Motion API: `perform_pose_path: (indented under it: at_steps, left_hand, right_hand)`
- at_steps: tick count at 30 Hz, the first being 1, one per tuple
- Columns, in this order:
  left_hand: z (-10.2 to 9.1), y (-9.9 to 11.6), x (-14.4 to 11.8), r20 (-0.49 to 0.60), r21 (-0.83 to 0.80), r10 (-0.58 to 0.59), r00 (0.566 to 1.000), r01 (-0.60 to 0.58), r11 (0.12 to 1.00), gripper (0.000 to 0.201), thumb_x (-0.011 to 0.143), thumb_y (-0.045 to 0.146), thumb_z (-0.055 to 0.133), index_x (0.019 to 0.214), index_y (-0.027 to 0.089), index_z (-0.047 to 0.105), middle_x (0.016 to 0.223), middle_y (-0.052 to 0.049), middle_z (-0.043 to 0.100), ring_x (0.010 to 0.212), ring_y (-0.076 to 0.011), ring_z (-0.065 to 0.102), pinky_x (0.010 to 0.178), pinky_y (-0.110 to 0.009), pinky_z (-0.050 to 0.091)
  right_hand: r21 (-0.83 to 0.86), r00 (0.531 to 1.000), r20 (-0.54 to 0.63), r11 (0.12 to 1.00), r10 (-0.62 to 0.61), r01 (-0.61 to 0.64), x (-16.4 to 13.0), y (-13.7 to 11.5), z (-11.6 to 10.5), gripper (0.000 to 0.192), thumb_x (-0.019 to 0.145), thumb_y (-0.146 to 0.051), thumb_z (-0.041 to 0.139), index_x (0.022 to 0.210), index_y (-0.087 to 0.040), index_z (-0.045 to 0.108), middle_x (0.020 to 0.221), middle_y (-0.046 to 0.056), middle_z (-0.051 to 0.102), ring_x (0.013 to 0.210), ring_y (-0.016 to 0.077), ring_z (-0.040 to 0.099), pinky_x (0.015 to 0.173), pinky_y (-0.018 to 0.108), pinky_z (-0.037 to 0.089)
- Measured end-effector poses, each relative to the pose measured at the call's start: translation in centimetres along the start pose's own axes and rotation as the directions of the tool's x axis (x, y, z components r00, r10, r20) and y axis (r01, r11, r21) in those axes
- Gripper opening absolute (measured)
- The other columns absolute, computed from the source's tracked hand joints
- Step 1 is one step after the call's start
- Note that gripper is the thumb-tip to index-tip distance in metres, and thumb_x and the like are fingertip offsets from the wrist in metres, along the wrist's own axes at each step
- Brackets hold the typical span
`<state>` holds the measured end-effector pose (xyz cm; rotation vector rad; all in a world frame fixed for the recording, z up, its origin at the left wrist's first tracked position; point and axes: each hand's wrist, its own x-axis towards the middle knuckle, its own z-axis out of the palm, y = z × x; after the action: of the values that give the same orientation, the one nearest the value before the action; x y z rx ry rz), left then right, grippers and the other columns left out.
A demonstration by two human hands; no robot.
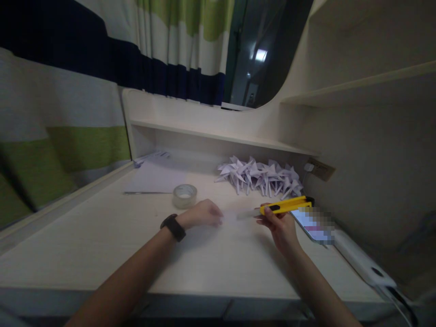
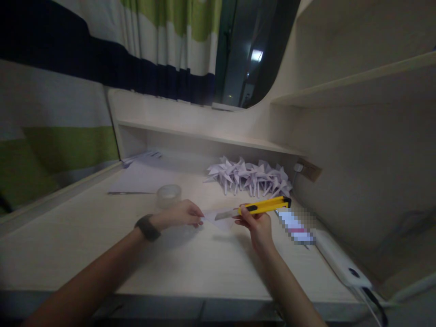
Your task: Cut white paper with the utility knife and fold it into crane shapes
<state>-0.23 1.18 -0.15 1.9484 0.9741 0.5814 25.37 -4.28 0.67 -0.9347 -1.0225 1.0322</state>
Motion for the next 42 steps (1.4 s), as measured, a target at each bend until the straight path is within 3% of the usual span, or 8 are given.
perform_pose_path:
  at_steps: [4, 8, 14, 19, 26, 31, 36, 42]
  left_hand:
    - [0.2, -1.2, 0.4, 0.007, 0.060, 0.020, 1.000, -0.020, 0.998, 0.023, 0.072, 0.031, 0.061, 0.078, 0.012, 0.072, 0.071, -0.008, 0.072, 0.062, -0.0166, 0.065, 0.056, -0.023, 0.044]
    - [0.0, -1.2, 0.4, 0.001, 0.261, 0.071, 0.997, -0.069, 0.963, 0.024, 0.074, 0.034, 0.059, 0.072, 0.013, 0.072, 0.065, -0.004, 0.070, 0.059, -0.0146, 0.060, 0.053, -0.021, 0.038]
    - [0.3, -0.8, 0.0, 0.086, 0.381, 0.094, 0.992, -0.119, 0.917, 0.020, 0.072, 0.031, 0.062, 0.074, 0.015, 0.073, 0.069, -0.003, 0.071, 0.061, -0.0137, 0.059, 0.054, -0.021, 0.036]
    - [0.7, -0.5, -0.2, 0.108, 0.407, 0.131, 0.985, -0.164, 0.899, 0.013, 0.070, 0.027, 0.064, 0.075, 0.018, 0.072, 0.070, -0.003, 0.071, 0.062, -0.0148, 0.060, 0.055, -0.022, 0.037]
    - [1.1, -0.6, 0.1, 0.042, 0.501, 0.218, 0.975, -0.210, 0.840, 0.018, 0.070, 0.023, 0.062, 0.084, 0.017, 0.071, 0.080, -0.006, 0.070, 0.071, -0.0184, 0.061, 0.062, -0.025, 0.039]
    - [1.1, -0.8, 0.2, -0.008, 0.547, 0.199, 0.980, -0.162, 0.821, 0.017, 0.074, 0.023, 0.058, 0.084, 0.018, 0.071, 0.086, -0.008, 0.070, 0.081, -0.0216, 0.061, 0.073, -0.029, 0.041]
    - [1.7, -0.6, 0.3, -0.100, 0.546, 0.298, 0.949, -0.198, 0.814, 0.026, 0.083, 0.028, 0.052, 0.101, 0.016, 0.067, 0.104, -0.011, 0.066, 0.098, -0.0231, 0.059, 0.087, -0.031, 0.040]
    - [1.8, -0.5, 2.7, -0.171, 0.636, 0.095, 0.981, 0.036, 0.771, 0.038, 0.080, 0.040, 0.057, 0.108, 0.015, 0.064, 0.110, -0.017, 0.064, 0.103, -0.0299, 0.058, 0.085, -0.035, 0.040]
  right_hand:
    - [-0.037, 0.998, -0.022, 0.997, 0.062, -0.063, 0.6, -0.9, -1.0, 0.038, 0.061, -0.044, 0.082, 0.077, -0.013, 0.067, 0.072, 0.006, 0.069, 0.057, 0.0138, 0.062, 0.050, 0.023, 0.056]
    - [-0.122, 0.997, -0.043, 0.990, 0.068, -0.073, 1.0, -1.3, -2.6, 0.040, 0.065, -0.050, 0.078, 0.073, -0.012, 0.065, 0.072, 0.007, 0.068, 0.054, 0.0108, 0.056, 0.045, 0.019, 0.050]
    - [-0.079, 0.984, -0.170, 0.994, 0.061, -0.075, 1.7, -1.2, -5.5, 0.049, 0.068, -0.062, 0.068, 0.072, -0.013, 0.065, 0.058, -0.001, 0.054, 0.044, 0.0063, 0.043, 0.035, 0.017, 0.037]
    - [-0.093, 0.981, -0.193, 0.995, 0.009, -0.028, 1.8, -1.7, -6.5, 0.041, 0.064, -0.050, 0.077, 0.075, -0.017, 0.056, 0.045, -0.009, 0.037, 0.036, 0.0043, 0.029, 0.031, 0.015, 0.022]
    - [-0.110, 0.942, -0.255, 0.974, -0.220, 0.198, 1.0, -1.4, -7.4, 0.042, 0.058, -0.040, 0.084, 0.079, -0.019, 0.053, 0.043, -0.010, 0.042, 0.031, 0.0043, 0.030, 0.028, 0.017, 0.022]
    - [-0.013, 0.976, -0.165, 0.989, -0.144, 0.144, 0.1, -1.4, -8.2, 0.038, 0.064, -0.034, 0.081, 0.089, -0.019, 0.057, 0.053, -0.005, 0.056, 0.041, 0.0088, 0.048, 0.035, 0.018, 0.039]
    - [-0.119, 0.967, -0.152, 0.975, -0.206, 0.189, -0.7, -1.3, -8.1, 0.040, 0.068, -0.034, 0.079, 0.099, -0.019, 0.058, 0.055, -0.004, 0.058, 0.044, 0.0109, 0.051, 0.039, 0.020, 0.042]
    - [-0.308, 0.973, -0.020, 0.927, -0.231, 0.214, -1.4, -1.4, -8.0, 0.041, 0.069, -0.037, 0.077, 0.098, -0.021, 0.053, 0.071, 0.001, 0.067, 0.061, 0.0172, 0.064, 0.055, 0.027, 0.052]
